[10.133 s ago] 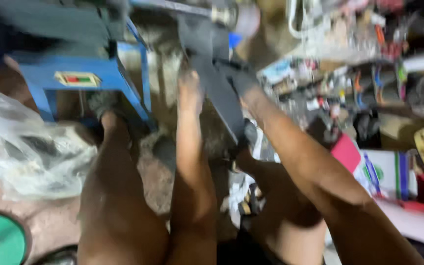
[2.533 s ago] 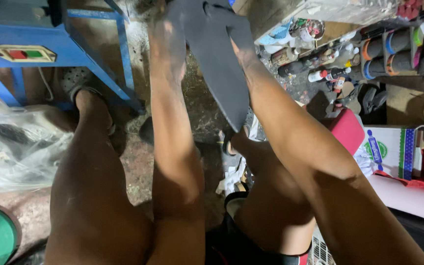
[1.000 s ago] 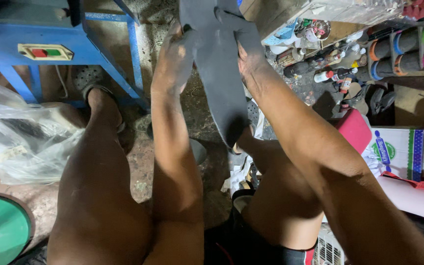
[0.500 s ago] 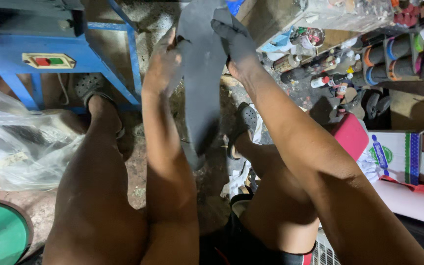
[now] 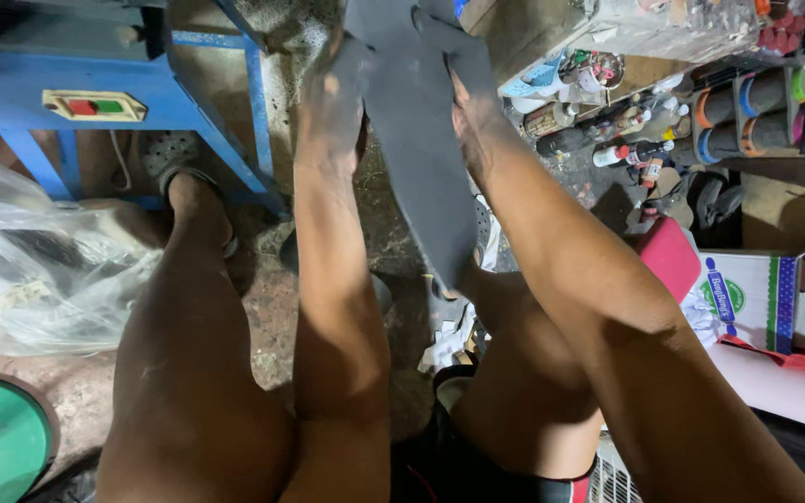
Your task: The person holds a rubber shoe sole and applies it to a rotating sanding belt, turning and tilting the sole to grind the edges before manually checking the finish with their fingers.
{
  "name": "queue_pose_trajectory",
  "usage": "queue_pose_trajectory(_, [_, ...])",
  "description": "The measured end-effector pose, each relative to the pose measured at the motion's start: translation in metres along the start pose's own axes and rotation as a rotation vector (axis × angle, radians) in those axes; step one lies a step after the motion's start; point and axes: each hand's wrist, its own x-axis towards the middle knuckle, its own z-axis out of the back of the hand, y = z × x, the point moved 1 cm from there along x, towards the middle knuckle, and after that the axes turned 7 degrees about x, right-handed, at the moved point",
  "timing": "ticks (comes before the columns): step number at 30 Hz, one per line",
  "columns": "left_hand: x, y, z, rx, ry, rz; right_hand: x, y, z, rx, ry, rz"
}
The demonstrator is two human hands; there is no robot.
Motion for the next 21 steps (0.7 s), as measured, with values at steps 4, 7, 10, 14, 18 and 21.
queue_pose_trajectory(4, [-0.009,0.000,0.002,-0.104,0.023,0.039,-0.017,-0.008,-0.046,0.012,-0.102,0.034])
queue_pose_trajectory(7, [-0.017,-0.001,0.006,-0.166,0.106,-0.032,-0.023,-0.008,-0.066,-0.098,-0.100,0.092])
queue_pose_trajectory(10, [-0.022,0.004,0.010,-0.277,0.128,0.035,-0.034,-0.012,-0.072,-0.185,-0.059,0.137])
queue_pose_trajectory(14, [-0.022,0.011,0.015,-0.367,0.233,-0.044,-0.031,-0.013,-0.068,-0.314,-0.127,0.192])
queue_pose_trajectory(18, [-0.033,0.027,-0.001,-0.393,0.246,-0.074,-0.015,-0.012,-0.040,-0.228,-0.287,0.210])
queue_pose_trajectory(21, [-0.051,0.039,-0.010,-0.090,0.027,-0.101,-0.003,-0.013,-0.025,-0.220,-0.258,0.237])
